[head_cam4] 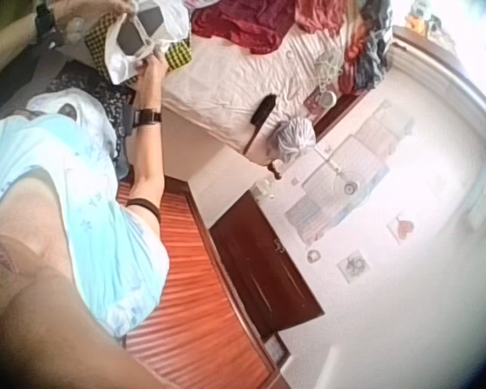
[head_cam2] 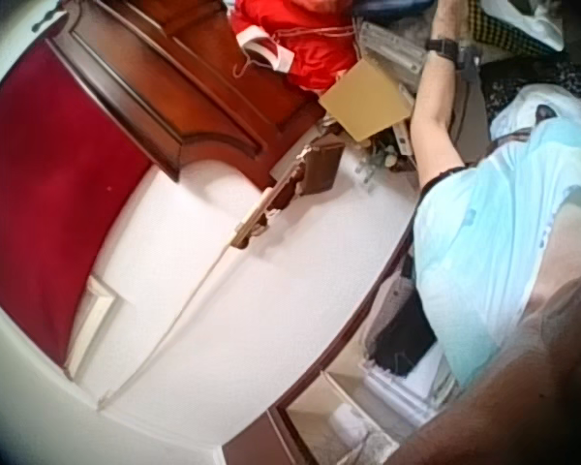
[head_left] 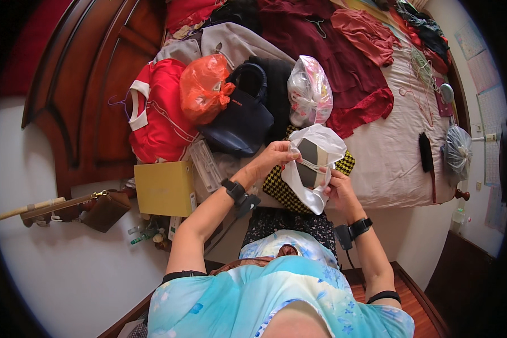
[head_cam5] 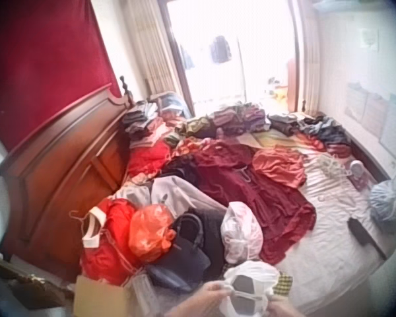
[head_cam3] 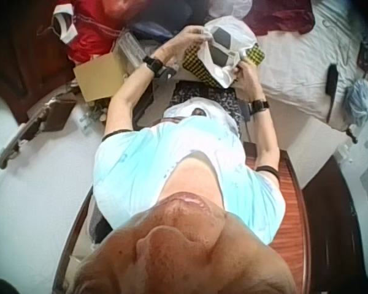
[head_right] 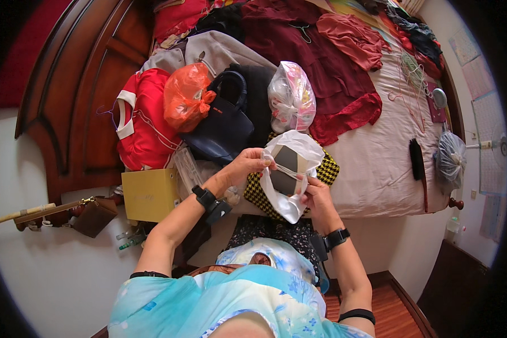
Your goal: Sort through items on a bed, pack some away, and hang a shirt in a closet.
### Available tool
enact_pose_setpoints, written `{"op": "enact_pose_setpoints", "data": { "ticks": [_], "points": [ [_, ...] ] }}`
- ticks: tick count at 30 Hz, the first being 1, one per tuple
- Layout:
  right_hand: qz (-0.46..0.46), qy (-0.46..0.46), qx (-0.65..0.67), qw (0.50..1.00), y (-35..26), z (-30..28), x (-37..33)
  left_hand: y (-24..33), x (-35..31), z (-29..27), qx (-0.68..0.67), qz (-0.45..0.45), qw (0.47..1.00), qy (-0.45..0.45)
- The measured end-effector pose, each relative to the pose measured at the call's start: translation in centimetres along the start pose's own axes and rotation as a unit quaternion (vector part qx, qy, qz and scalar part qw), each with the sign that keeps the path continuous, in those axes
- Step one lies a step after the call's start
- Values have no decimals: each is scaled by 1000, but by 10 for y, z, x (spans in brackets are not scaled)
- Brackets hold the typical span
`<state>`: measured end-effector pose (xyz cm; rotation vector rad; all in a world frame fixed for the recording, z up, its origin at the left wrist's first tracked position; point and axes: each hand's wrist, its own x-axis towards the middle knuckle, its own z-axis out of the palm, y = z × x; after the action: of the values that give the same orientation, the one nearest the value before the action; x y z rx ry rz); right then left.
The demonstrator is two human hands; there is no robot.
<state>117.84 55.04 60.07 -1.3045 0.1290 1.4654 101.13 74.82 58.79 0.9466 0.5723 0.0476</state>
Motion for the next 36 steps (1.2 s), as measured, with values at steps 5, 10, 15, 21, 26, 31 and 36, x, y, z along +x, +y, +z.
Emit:
{"op": "enact_pose_setpoints", "data": {
  "ticks": [5, 10, 15, 21, 26, 31, 36],
  "points": [
    [22, -36, -69, 997, -11, 18, 6, -7, 10, 14, -5, 1, 994, -106],
    [63, -23, -93, 993, -2, -1, 20, 1, 14, 31, -18, 2, 988, -152],
    [124, -65, -27, 990, 7, -30, 41, -7, 27, 39, -13, -72, 977, -198],
    [147, -75, -102, 981, -1, -27, 50, -30, 47, 34, 19, -129, 965, -229],
    [136, -90, -124, 979, -1, -32, 57, -28, 55, 34, 82, -180, 953, -229],
    [-1, -6, -150, 989, -12, -9, 55, -19, 55, 37, 139, -181, 955, -190],
    [-37, 25, -136, 990, -9, -7, 57, -22, 55, 39, 209, -181, 946, -169]
  ]
}}
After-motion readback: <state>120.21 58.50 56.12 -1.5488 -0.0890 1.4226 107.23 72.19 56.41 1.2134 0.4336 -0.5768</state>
